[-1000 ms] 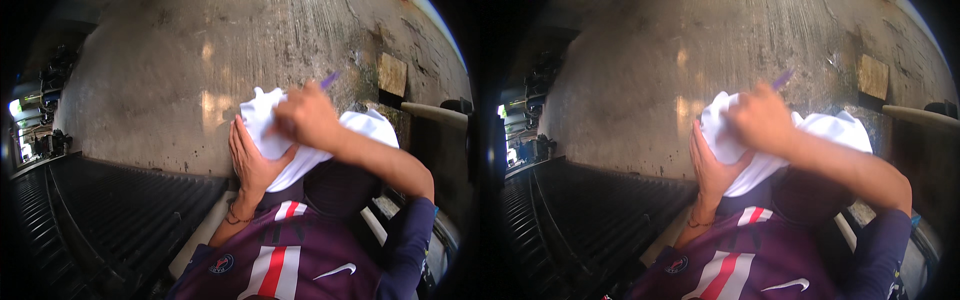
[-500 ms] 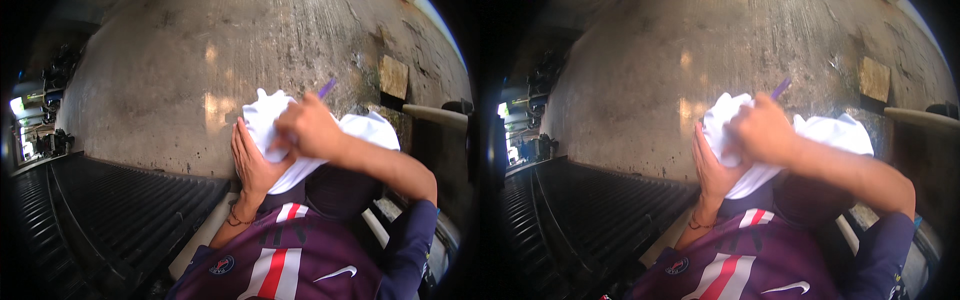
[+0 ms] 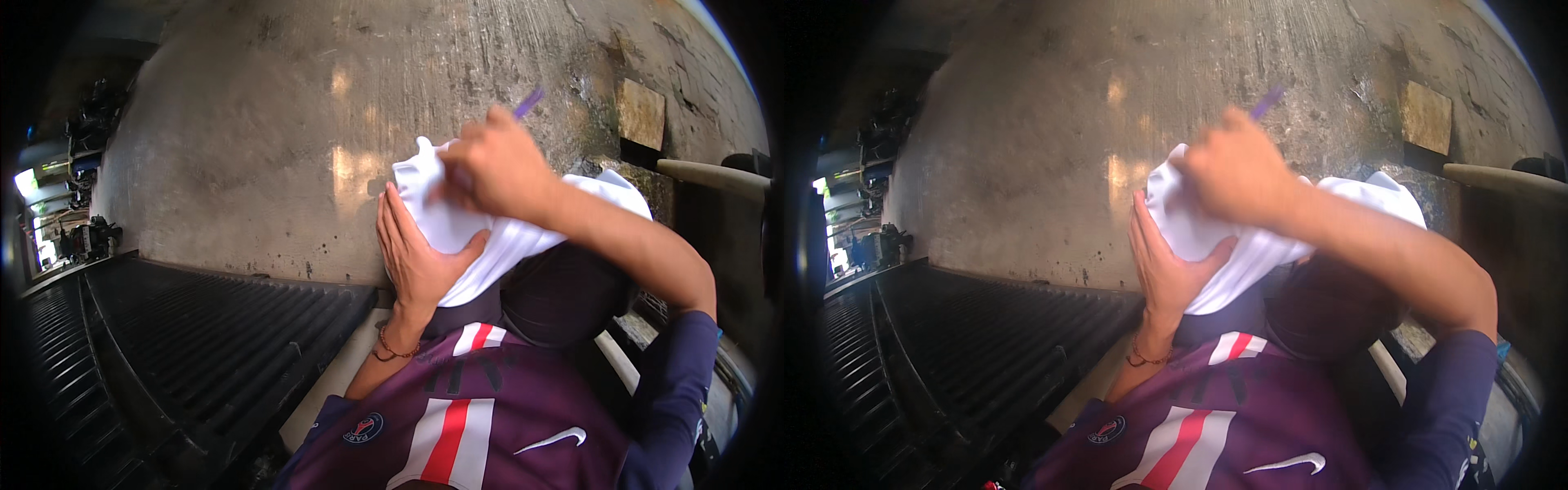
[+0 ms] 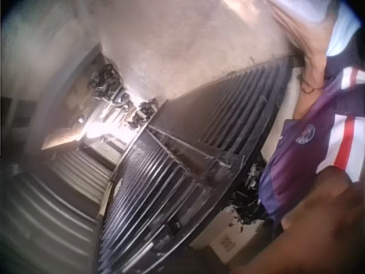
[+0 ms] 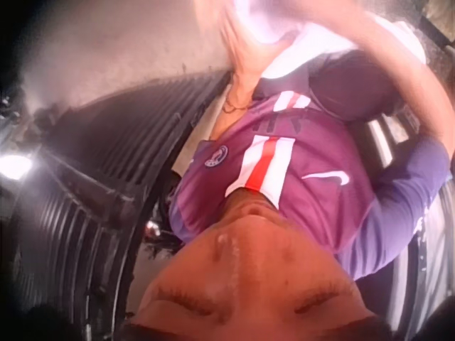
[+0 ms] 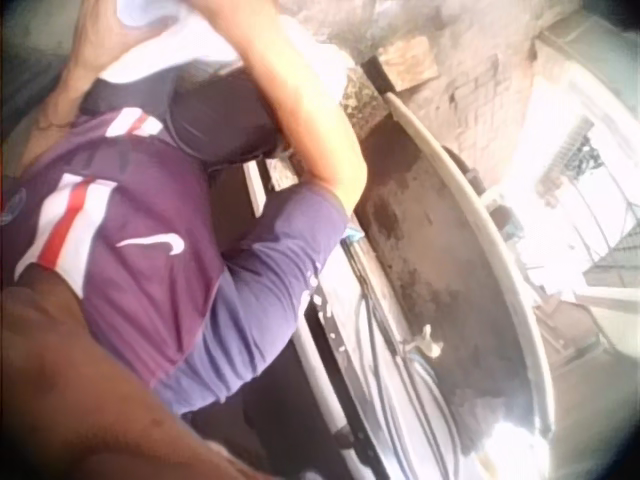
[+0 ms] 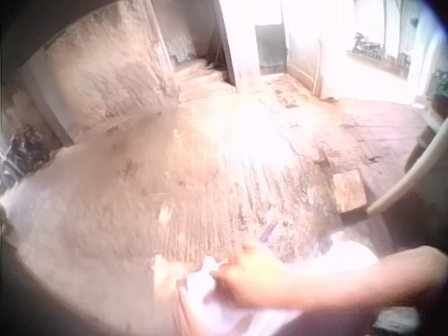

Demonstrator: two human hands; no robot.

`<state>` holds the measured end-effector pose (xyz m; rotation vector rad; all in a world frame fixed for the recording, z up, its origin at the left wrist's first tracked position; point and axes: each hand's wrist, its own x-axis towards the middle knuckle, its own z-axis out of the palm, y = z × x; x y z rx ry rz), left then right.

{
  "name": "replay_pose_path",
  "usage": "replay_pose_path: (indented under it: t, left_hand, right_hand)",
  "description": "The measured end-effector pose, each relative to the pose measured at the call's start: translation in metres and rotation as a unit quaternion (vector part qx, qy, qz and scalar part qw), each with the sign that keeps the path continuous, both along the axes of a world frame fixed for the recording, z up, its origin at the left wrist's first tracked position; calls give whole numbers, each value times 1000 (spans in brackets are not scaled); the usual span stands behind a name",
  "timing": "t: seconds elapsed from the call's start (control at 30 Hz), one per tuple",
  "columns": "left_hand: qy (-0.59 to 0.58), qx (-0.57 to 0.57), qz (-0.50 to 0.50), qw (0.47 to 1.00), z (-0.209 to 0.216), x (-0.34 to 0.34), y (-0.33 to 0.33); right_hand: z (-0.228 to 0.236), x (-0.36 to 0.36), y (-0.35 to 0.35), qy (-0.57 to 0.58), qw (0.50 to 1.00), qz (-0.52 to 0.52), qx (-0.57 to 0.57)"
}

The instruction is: The person scrubs a white t-shirt with a purple brush while sitting on the ground. They repeatedly wet the brush at a nearby tap and continue scrubbing the same area of the shirt.

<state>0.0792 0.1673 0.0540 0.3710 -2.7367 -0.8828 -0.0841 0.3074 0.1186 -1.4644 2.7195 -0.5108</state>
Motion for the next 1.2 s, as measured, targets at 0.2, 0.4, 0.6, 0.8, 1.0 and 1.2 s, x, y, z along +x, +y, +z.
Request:
replay_pose_path:
  t: [0.2,0.4,0.6,0.8,1.0,1.2]
  left_hand:
    - [11,0,-25,1000,4,3,-4]
    - [28,3,-25,999,2,3,-2]
    - [4,2,-8,1000,5,-5,-1]
    - [7,5,-2,1000,1,-3,-2]
    - [11,1,-5,1000,-3,-6,-8]
    - [8,8,-3,1000,-2,-3,-3]
  right_hand:
    - [-21,12,0,41,995,45,-73]
    - [6,15,1,-20,996,69,-46]
    - [-2,-10,19,-17,998,29,-43]
    - [-3,-21,32,-41,993,-15,-111]
    - [-7,-19,35,-21,991,-64,-117]
    - [-22,1,31,-33,990,-21,-135]
